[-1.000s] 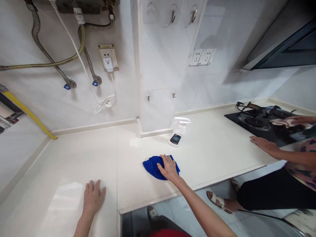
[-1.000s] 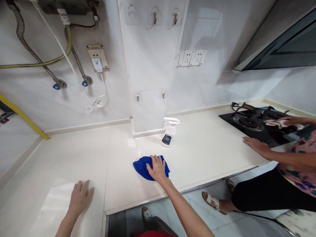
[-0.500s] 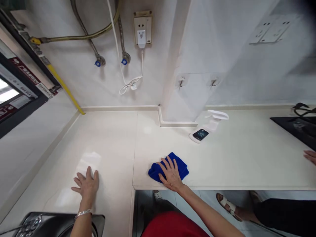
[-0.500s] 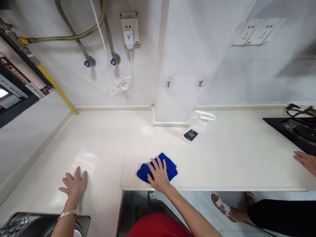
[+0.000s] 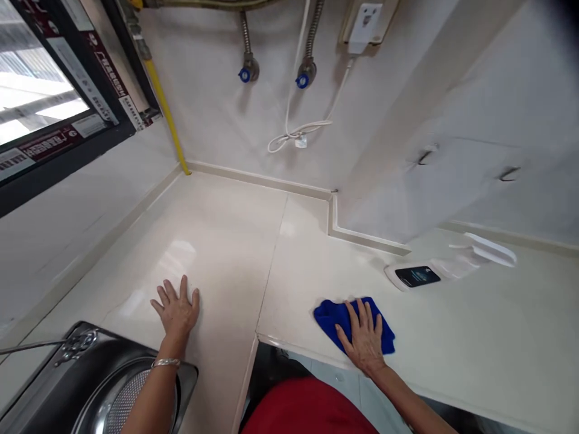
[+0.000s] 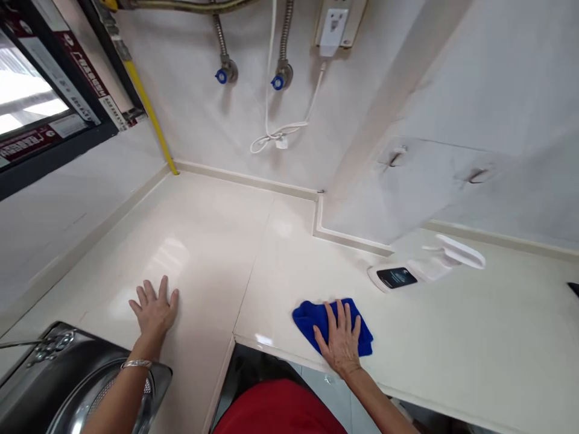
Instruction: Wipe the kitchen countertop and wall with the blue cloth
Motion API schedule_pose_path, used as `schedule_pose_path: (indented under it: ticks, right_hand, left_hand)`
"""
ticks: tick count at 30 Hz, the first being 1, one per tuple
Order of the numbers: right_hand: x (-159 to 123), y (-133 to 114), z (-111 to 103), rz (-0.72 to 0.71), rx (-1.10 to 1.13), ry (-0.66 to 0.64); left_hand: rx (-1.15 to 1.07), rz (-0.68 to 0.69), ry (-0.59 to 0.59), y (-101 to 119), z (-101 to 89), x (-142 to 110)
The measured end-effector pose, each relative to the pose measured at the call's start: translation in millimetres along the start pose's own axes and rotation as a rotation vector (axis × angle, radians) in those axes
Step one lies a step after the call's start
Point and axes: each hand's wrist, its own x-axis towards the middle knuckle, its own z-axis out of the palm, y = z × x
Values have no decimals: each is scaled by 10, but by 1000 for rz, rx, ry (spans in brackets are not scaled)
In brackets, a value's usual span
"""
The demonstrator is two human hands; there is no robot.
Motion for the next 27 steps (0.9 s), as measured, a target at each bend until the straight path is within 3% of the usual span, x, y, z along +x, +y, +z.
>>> schedule_pose_path:
  ticks: [2, 6, 10, 14, 18, 27]
  right_hand:
    - [51, -99, 13, -82, 11, -23]
    - [448, -510, 50, -416, 94, -161]
    - [1165, -915, 176, -636, 172, -332]
    - [1948, -1033, 372, -736, 217, -403]
    - [2674, -899, 618, -647, 190, -322]
    - [4147, -330, 1097, -381, 129, -204]
  left_hand:
    - [12, 14, 46, 10, 16, -23]
    - [22, 28, 75, 6, 30, -30]
    - [28, 3, 39, 23, 21, -12]
    - [63, -36, -5, 35, 13, 2]
    - [66, -31, 2, -14, 56, 18]
    - [5, -75, -11, -170, 191, 68]
